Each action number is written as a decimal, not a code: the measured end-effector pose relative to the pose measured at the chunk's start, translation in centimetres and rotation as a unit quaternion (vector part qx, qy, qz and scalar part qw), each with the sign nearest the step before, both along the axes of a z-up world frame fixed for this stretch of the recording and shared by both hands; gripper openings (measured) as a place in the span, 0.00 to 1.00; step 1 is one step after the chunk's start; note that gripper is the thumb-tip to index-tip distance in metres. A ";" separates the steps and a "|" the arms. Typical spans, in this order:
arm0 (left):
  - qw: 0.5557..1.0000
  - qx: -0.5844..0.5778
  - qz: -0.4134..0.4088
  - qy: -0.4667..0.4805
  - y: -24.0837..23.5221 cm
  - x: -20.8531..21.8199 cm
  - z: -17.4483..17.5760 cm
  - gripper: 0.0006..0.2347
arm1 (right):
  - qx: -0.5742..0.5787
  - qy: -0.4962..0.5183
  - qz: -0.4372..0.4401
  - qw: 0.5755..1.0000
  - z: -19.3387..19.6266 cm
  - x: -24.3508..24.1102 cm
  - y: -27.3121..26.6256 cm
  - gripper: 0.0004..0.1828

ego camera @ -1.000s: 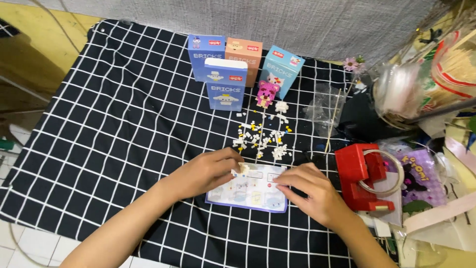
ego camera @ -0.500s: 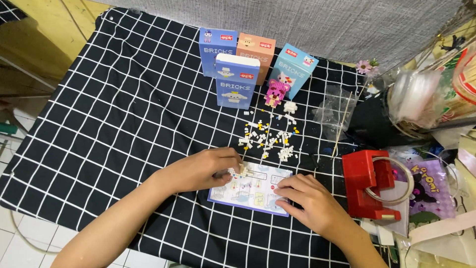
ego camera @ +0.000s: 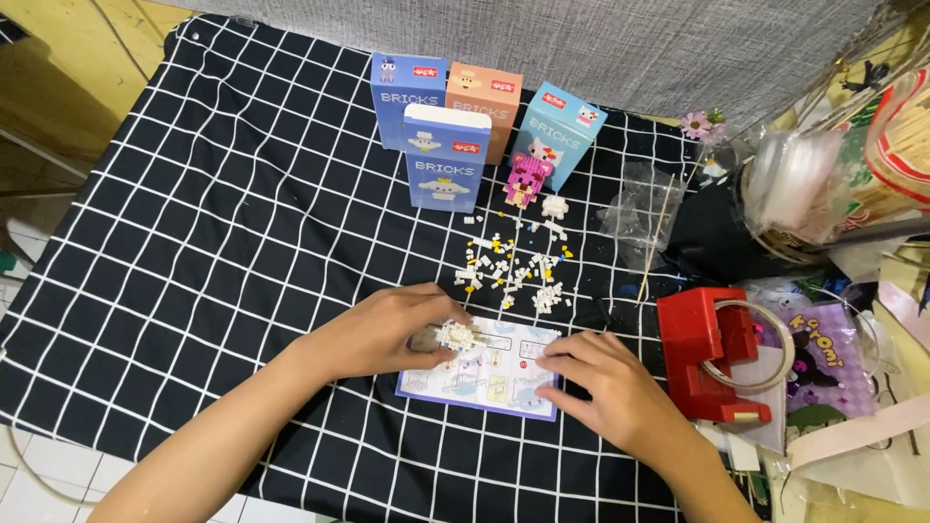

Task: Assembling a small figure using micro building blocks while following a printed instruction manual.

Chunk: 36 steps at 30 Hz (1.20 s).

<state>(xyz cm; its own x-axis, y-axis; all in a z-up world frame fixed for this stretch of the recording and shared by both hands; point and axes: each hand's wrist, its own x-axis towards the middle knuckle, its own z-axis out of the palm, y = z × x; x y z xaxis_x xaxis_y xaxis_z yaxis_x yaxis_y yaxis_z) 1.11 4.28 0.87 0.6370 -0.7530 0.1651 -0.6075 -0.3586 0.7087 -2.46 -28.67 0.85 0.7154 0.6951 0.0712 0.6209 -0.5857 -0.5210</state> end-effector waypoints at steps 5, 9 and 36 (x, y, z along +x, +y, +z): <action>0.991 -0.085 0.039 -0.099 -0.2 0.1 0.0 0.13 | 0.025 -0.067 -0.063 0.995 -0.3 0.5 -0.4 0.15; 0.963 -0.139 0.132 -0.191 -0.4 0.3 0.0 0.09 | 0.059 -0.179 -0.098 0.977 -0.6 1.0 -0.1 0.17; 0.922 0.098 -0.060 -0.370 -6.6 -7.3 -3.7 0.19 | 0.027 -0.169 -0.108 0.979 -2.7 1.7 -0.1 0.10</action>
